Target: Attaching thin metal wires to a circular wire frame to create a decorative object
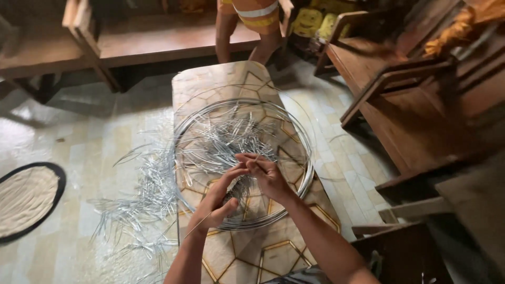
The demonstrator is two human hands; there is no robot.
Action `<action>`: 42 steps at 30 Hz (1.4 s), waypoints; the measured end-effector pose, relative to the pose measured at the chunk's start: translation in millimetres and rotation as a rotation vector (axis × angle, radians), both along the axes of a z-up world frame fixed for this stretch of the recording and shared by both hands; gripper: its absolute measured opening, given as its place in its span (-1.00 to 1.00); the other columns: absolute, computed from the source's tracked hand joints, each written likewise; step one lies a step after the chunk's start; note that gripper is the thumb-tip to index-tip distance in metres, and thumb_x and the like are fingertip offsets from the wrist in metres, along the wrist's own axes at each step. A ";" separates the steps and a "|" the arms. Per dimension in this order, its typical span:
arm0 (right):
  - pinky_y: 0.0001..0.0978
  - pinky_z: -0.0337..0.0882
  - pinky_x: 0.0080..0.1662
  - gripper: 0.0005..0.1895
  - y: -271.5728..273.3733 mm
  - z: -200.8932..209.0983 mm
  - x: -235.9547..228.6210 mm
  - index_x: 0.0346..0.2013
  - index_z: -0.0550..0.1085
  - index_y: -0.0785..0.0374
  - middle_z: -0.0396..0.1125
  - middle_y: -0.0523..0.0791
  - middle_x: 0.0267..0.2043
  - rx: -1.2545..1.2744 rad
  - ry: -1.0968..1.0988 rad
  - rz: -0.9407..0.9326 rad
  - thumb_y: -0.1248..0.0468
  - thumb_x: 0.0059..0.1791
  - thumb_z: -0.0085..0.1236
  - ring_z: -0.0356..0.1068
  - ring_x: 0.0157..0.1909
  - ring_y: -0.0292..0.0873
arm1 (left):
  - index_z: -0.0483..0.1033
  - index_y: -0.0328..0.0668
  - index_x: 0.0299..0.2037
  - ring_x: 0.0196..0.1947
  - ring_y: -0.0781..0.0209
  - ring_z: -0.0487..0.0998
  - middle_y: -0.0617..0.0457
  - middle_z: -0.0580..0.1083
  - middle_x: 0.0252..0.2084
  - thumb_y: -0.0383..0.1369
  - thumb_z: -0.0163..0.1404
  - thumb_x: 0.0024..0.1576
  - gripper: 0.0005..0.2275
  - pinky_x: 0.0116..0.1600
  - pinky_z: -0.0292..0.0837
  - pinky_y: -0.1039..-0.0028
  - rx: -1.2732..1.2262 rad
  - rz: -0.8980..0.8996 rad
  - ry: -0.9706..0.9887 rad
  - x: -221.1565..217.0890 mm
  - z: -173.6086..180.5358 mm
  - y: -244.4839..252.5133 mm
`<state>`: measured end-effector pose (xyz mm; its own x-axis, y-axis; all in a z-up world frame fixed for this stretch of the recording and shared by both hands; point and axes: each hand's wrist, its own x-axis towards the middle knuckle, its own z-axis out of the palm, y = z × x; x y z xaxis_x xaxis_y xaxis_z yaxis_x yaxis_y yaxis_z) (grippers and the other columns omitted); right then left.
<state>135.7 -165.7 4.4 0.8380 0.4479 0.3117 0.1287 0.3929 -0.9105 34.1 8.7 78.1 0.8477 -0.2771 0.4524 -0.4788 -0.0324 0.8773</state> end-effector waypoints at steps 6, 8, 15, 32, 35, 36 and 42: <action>-0.13 0.53 0.09 -0.56 -4.7 40.0 -6.7 0.19 0.50 0.35 0.33 0.10 0.24 -0.171 0.072 0.029 0.11 0.17 -0.05 0.42 0.14 -0.02 | 0.40 -0.29 0.25 0.40 -0.31 0.18 -0.32 0.32 0.28 0.02 0.05 0.12 -0.39 0.38 0.03 -0.08 0.086 0.008 -0.050 11.8 -6.4 -6.2; -0.20 0.54 0.08 -0.52 -7.6 45.6 -5.6 0.23 0.46 0.32 0.37 0.04 0.24 -0.207 0.168 0.070 0.07 0.13 -0.03 0.42 0.18 -0.07 | 0.38 -0.22 0.26 0.42 -0.21 0.19 -0.26 0.27 0.33 0.04 -0.01 0.15 -0.41 0.39 0.08 -0.03 0.141 0.002 -0.023 8.7 1.1 -9.1; -0.27 0.51 0.18 -0.53 -7.6 41.6 -5.0 0.18 0.46 0.36 0.26 0.07 0.37 -0.246 0.222 0.147 0.09 0.13 -0.08 0.37 0.30 -0.02 | 0.38 -0.24 0.22 0.39 -0.10 0.26 -0.22 0.29 0.31 0.03 -0.15 0.23 -0.47 0.40 0.15 0.08 0.127 -0.018 -0.028 9.5 9.8 -15.5; -0.31 0.43 0.20 -0.50 -2.2 9.7 -1.3 0.17 0.48 0.36 0.43 0.03 0.15 -0.245 0.088 0.104 0.03 0.15 -0.07 0.41 0.20 -0.11 | 0.42 -0.10 -0.23 -0.10 0.13 0.32 -0.03 0.44 -0.18 -0.64 -0.25 -0.13 -0.68 -0.15 0.25 0.43 0.105 0.123 0.072 15.8 -36.3 -1.1; -0.20 0.43 0.19 -0.59 -1.3 -1.7 7.4 0.08 0.55 0.29 0.44 0.05 0.13 -0.297 0.006 0.046 0.04 0.15 0.00 0.42 0.18 -0.05 | 0.41 -0.14 -0.19 -0.42 0.14 0.42 -0.06 0.44 -0.31 -0.63 -0.22 -0.08 -0.71 -0.30 0.31 0.35 0.043 0.154 0.067 31.8 -80.3 4.2; -0.16 0.46 0.12 -0.66 3.2 -9.5 5.9 -0.01 0.61 0.23 0.49 0.05 0.04 -0.349 -0.044 -0.024 0.05 0.14 0.08 0.47 0.09 -0.06 | 0.43 -0.19 -0.14 -0.27 -0.07 0.61 -0.24 0.54 -0.18 -0.63 -0.12 -0.06 -0.71 -0.13 0.47 0.17 0.040 0.193 -0.001 30.9 -104.6 8.9; -0.26 0.45 0.09 -0.32 -33.4 -46.7 22.4 0.12 0.54 0.23 0.49 0.00 0.09 -0.326 0.118 -0.041 -0.28 0.11 -0.13 0.47 0.08 -0.14 | 0.46 -0.20 -0.16 0.07 -0.43 0.52 -0.37 0.48 0.11 -0.59 -0.12 -0.01 -0.77 0.08 0.40 -0.01 0.062 0.196 -0.033 20.3 -54.5 1.5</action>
<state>158.0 -199.0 -42.3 0.8790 0.4735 0.0571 0.0243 0.0752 -0.9969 54.4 10.2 23.7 0.8729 -0.1364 0.4685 -0.4869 -0.1808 0.8545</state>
